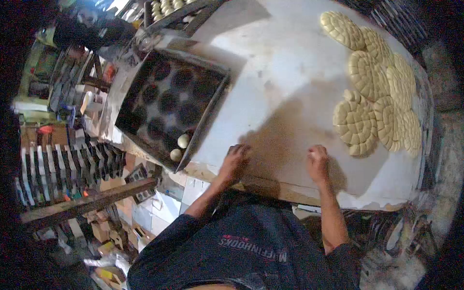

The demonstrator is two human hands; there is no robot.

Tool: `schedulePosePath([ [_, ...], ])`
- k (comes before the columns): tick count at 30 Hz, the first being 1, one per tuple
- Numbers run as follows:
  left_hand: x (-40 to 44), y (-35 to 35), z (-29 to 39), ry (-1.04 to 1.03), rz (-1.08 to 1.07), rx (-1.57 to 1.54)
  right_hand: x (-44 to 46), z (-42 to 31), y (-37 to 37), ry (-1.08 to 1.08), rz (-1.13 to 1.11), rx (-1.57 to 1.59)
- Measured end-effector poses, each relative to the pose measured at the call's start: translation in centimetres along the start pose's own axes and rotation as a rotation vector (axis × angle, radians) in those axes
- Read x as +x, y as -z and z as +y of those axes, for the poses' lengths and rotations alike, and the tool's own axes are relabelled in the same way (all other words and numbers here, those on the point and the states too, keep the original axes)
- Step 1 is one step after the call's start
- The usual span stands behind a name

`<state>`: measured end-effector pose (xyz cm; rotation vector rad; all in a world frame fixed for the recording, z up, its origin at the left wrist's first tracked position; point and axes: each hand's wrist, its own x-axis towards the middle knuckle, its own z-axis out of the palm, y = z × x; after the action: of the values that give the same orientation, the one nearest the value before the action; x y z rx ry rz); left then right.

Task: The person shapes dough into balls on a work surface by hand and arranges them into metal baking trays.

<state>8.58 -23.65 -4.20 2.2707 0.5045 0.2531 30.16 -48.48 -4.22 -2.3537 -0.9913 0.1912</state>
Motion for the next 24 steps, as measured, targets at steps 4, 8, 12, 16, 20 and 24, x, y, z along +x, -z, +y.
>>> schedulePosePath([
  [4, 0.3, 11.5, -0.6, -0.061, 0.435, -0.095, 3.9, -4.1, 2.8, -0.465, -0.361, 0.043],
  [8, 4.3, 15.7, -8.5, 0.144, 0.414, -0.011, 8.1, -18.4, -1.8, 0.007, -0.207, 0.314],
  [12, 4.8, 13.5, -11.9, 0.167, 0.331, 0.04, 14.1, -29.8, -6.8, 0.491, -0.036, 0.372],
  [16, 3.6, 15.6, -10.3, 0.201, 0.25, -0.236, 18.2, -30.0, -14.6, 0.588, -0.098, 0.111],
  [20, 2.2, 15.7, -7.9, 0.098, 0.662, -0.037, 13.8, -26.9, -12.9, 0.59, 0.18, 0.193],
  [24, 4.1, 8.6, -0.1, -0.012, 0.784, -0.357, 4.9, -15.6, -8.9, 0.26, 0.159, 0.132],
])
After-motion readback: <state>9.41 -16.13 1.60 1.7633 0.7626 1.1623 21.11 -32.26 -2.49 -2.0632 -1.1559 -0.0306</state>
